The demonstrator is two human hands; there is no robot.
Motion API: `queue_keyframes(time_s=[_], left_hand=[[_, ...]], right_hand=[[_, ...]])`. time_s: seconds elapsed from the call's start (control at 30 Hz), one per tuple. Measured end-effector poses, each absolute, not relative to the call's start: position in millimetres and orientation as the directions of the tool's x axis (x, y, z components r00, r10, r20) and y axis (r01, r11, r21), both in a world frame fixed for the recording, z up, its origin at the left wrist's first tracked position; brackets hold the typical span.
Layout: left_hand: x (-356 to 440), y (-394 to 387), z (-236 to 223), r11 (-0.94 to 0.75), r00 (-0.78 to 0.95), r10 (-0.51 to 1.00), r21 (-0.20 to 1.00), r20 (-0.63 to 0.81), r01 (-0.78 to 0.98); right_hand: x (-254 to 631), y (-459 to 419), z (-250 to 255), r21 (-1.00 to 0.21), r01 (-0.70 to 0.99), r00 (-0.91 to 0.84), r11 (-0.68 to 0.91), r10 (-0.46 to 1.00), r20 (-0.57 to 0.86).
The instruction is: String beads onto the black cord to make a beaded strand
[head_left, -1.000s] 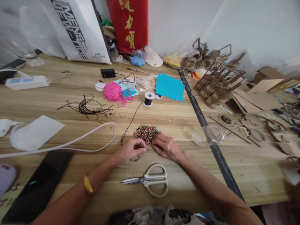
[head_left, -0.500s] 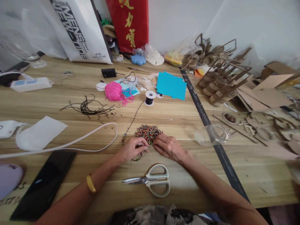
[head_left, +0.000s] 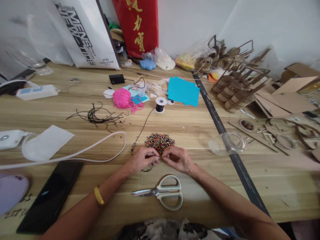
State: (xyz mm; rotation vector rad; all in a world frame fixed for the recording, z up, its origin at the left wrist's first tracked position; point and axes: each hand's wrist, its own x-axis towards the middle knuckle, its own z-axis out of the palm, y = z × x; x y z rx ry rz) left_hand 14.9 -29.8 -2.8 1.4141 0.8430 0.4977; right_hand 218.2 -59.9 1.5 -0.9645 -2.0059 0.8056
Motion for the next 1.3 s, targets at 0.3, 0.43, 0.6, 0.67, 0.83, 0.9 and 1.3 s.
queue_keyframes(time_s=[0.3,0.43,0.6,0.67,0.83,0.9,1.3], left_hand=[[15.1,-29.7,0.6,0.106,0.634,0.743,0.973,-0.214,0.205],[15.3,-29.1,-0.6,0.063,0.632,0.749,0.970,-0.201,0.234],[15.5,-28.9,-1.3,0.063,0.631,0.749,0.970,-0.201,0.233],[15.5,-29.0,-1.3,0.069,0.631,0.749,0.970,-0.203,0.231],[15.8,-29.7,-3.5,0.089,0.632,0.747,0.973,-0.207,0.213],[15.8,-30.2,-4.2,0.092,0.630,0.748,0.973,-0.208,0.212],[15.8,-30.0,0.0,0.035,0.624,0.757,0.966,-0.194,0.258]], right_hand=[[217.0,-61.7,-9.6,-0.857,0.303,-0.450,0.416,0.855,0.256],[216.7,-61.3,-7.3,-0.868,0.306,-0.448,0.390,0.864,0.230],[216.3,-59.5,-5.4,-0.867,0.288,-0.462,0.408,0.852,0.247],[216.4,-58.4,-6.3,-0.863,0.270,-0.469,0.427,0.841,0.269],[216.6,-57.6,-8.1,-0.877,0.241,-0.448,0.417,0.849,0.280],[216.4,-58.2,-7.8,-0.891,0.242,-0.439,0.384,0.862,0.253],[217.6,-58.8,-4.7,-0.910,0.247,-0.450,0.333,0.871,0.196]])
